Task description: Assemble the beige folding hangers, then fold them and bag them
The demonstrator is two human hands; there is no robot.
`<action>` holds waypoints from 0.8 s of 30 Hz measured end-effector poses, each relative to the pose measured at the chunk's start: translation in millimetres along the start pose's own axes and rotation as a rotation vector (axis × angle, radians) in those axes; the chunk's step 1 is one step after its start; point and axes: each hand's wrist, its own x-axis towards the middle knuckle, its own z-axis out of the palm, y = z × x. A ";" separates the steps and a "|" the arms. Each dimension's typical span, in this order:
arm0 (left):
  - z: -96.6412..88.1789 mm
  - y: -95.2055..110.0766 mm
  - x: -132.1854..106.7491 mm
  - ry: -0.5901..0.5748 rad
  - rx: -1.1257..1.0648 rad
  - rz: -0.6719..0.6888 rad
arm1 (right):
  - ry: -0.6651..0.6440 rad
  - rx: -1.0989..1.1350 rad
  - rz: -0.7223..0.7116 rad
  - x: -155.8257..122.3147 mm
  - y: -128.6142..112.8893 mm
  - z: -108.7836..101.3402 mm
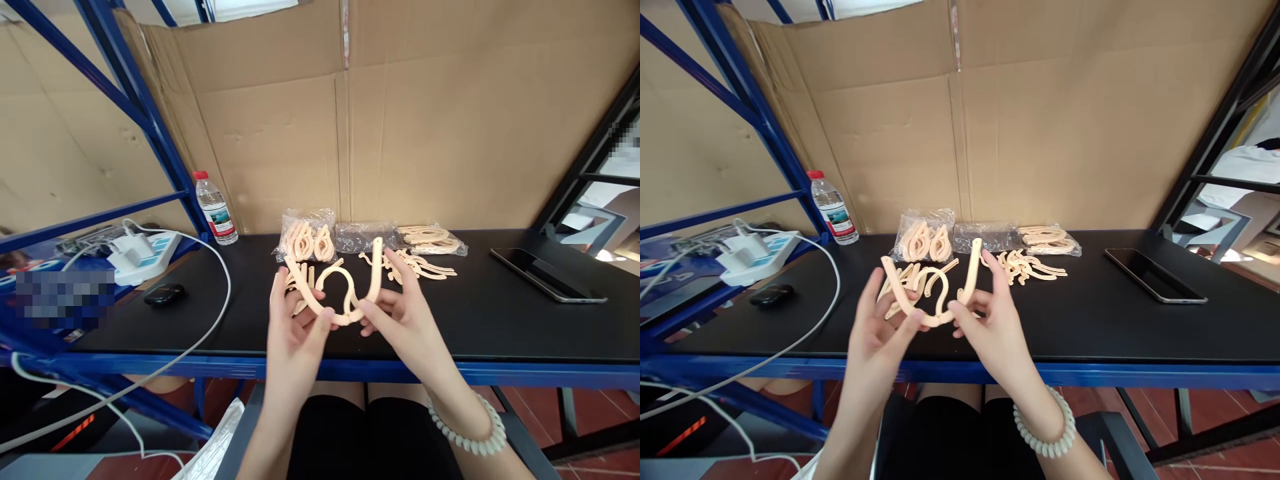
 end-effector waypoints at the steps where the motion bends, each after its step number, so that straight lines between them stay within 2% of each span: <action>1: -10.0 5.6 5.6 0.044 0.024 0.014 | -0.053 -0.026 -0.003 5.2 -2.4 11.5; 2: -20.4 10.3 12.2 0.087 0.058 0.031 | -0.105 -0.059 -0.008 11.4 -3.3 23.6; 5: -50.2 15.0 34.8 0.113 0.202 0.020 | -0.207 -0.264 -0.047 31.4 2.2 59.1; 7: -65.0 9.7 48.9 0.122 0.300 -0.013 | -0.243 -0.435 -0.095 41.8 8.8 78.0; 10: -75.9 -3.2 63.3 0.048 0.489 -0.048 | -0.244 -0.715 -0.127 48.7 14.4 94.6; 14: -75.3 -10.8 68.3 0.117 0.761 0.047 | -0.234 -0.918 -0.056 48.2 12.5 99.3; 18: -72.5 -9.6 64.4 0.140 0.829 0.057 | -0.210 -1.019 -0.027 48.3 13.0 97.2; 24: -76.4 -13.5 59.4 0.112 0.876 0.099 | -0.206 -1.018 -0.093 45.1 18.8 82.4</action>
